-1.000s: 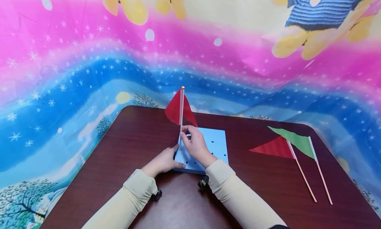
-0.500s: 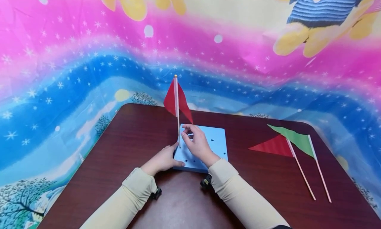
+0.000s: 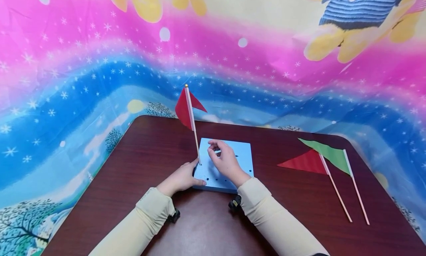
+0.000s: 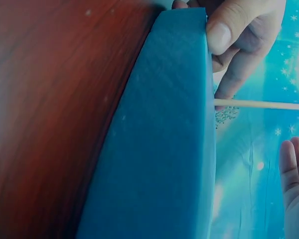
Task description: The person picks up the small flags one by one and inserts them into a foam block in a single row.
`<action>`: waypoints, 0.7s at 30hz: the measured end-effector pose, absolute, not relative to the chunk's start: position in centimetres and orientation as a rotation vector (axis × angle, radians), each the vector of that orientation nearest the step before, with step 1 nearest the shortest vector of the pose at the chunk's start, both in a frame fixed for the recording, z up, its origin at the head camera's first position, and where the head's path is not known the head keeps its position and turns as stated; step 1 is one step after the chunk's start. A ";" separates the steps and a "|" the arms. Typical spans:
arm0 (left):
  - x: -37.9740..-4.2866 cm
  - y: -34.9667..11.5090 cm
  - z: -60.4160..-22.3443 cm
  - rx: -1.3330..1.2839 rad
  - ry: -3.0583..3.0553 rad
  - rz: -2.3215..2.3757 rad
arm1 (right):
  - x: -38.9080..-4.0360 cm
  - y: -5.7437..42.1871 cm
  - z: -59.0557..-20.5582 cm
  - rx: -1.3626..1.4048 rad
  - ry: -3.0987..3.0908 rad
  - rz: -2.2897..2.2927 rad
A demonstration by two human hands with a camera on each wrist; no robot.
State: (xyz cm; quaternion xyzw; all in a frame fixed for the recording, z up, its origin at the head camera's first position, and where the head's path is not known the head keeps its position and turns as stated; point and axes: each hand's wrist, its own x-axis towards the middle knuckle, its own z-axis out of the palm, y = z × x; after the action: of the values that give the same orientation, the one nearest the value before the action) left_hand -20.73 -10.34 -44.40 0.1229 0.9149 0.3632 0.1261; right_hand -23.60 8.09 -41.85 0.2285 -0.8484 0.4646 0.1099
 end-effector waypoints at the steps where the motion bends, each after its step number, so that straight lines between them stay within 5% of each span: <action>1: -20.7 -10.3 -44.4 0.352 2.662 1.059 | -23.6 8.2 -41.9 0.660 -2.497 1.366; 21: -20.4 -10.4 -44.4 0.369 2.668 1.063 | -24.2 13.9 -42.4 0.437 -2.577 1.289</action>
State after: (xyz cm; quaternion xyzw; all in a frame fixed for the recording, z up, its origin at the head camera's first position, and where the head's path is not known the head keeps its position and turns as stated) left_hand -20.44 -10.43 -44.35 0.1264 0.9144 0.3645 0.1228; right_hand -24.15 13.90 -42.41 0.1491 -0.8786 0.4394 0.1134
